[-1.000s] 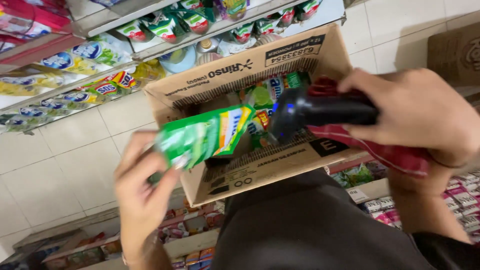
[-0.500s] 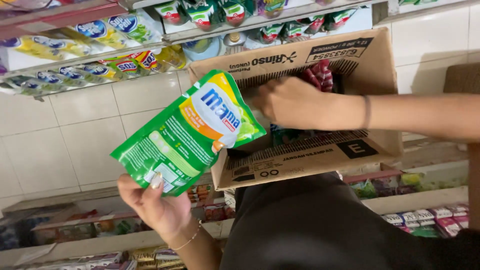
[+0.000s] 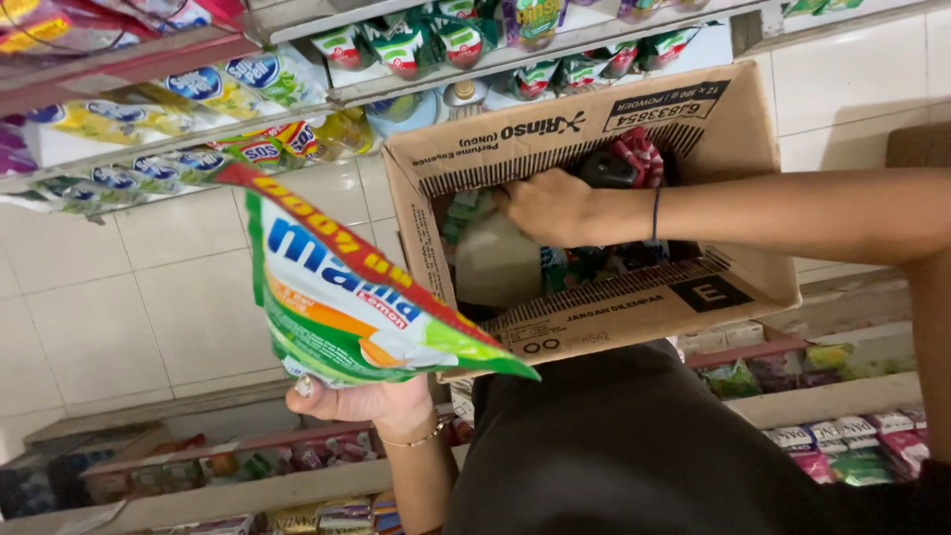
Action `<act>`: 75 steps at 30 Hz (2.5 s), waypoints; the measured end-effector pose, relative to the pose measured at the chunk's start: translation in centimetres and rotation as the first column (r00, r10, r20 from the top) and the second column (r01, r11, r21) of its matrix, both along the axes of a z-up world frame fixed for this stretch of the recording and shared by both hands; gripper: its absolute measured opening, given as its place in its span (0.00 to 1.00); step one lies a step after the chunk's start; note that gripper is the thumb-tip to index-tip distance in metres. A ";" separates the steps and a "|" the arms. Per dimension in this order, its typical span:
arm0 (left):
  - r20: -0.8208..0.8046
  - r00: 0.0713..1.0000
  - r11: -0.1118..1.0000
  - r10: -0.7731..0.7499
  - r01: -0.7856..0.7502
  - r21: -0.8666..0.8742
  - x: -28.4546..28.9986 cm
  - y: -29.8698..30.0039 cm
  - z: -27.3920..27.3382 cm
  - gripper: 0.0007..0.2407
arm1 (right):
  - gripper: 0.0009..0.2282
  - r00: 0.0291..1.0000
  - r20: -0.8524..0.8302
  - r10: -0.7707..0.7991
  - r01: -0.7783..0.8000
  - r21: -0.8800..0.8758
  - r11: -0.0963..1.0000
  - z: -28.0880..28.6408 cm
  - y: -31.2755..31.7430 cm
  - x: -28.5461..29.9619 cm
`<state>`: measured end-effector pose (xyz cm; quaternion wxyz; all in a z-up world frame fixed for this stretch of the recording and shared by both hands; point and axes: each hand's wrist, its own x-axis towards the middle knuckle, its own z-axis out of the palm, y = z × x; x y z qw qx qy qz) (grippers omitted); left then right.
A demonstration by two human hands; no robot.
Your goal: Scanning a pouch of dish soap and placing it into a cardboard box in a grocery store.
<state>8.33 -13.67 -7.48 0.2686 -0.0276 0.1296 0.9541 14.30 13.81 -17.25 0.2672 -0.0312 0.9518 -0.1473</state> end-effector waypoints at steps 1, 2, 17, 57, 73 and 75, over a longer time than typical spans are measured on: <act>-0.006 1.000 1.000 -0.008 0.008 0.028 0.0 0.4 0.2 0.34 | 0.24 0.998 -0.042 0.035 -0.035 -0.004 0.999 -0.9 0.1 0.2; -0.014 1.000 0.998 -0.015 0.016 0.058 0.0 0.7 0.4 0.33 | 0.20 0.994 -0.085 0.069 -0.070 -0.005 0.998 -1.7 0.2 0.4; -0.746 0.660 0.635 0.084 -0.613 -0.471 1.0 5.0 1.9 0.47 | 0.25 0.963 0.223 -0.150 0.216 -0.974 -0.065 11.5 3.0 2.1; -0.152 0.988 0.999 0.006 0.000 0.043 4.0 7.9 0.6 0.21 | 0.13 0.883 0.243 -0.402 0.192 -0.968 -0.164 4.9 8.9 9.2; -0.143 0.921 0.909 -0.362 0.316 -0.271 3.2 10.0 2.7 0.22 | 0.15 0.632 0.396 -0.666 0.309 -0.917 -0.252 -4.6 10.0 12.8; -0.048 0.894 0.861 -0.446 0.414 -0.295 3.3 9.6 2.3 0.24 | 0.10 0.711 0.428 -0.559 0.327 -0.904 -0.276 -0.5 6.9 10.3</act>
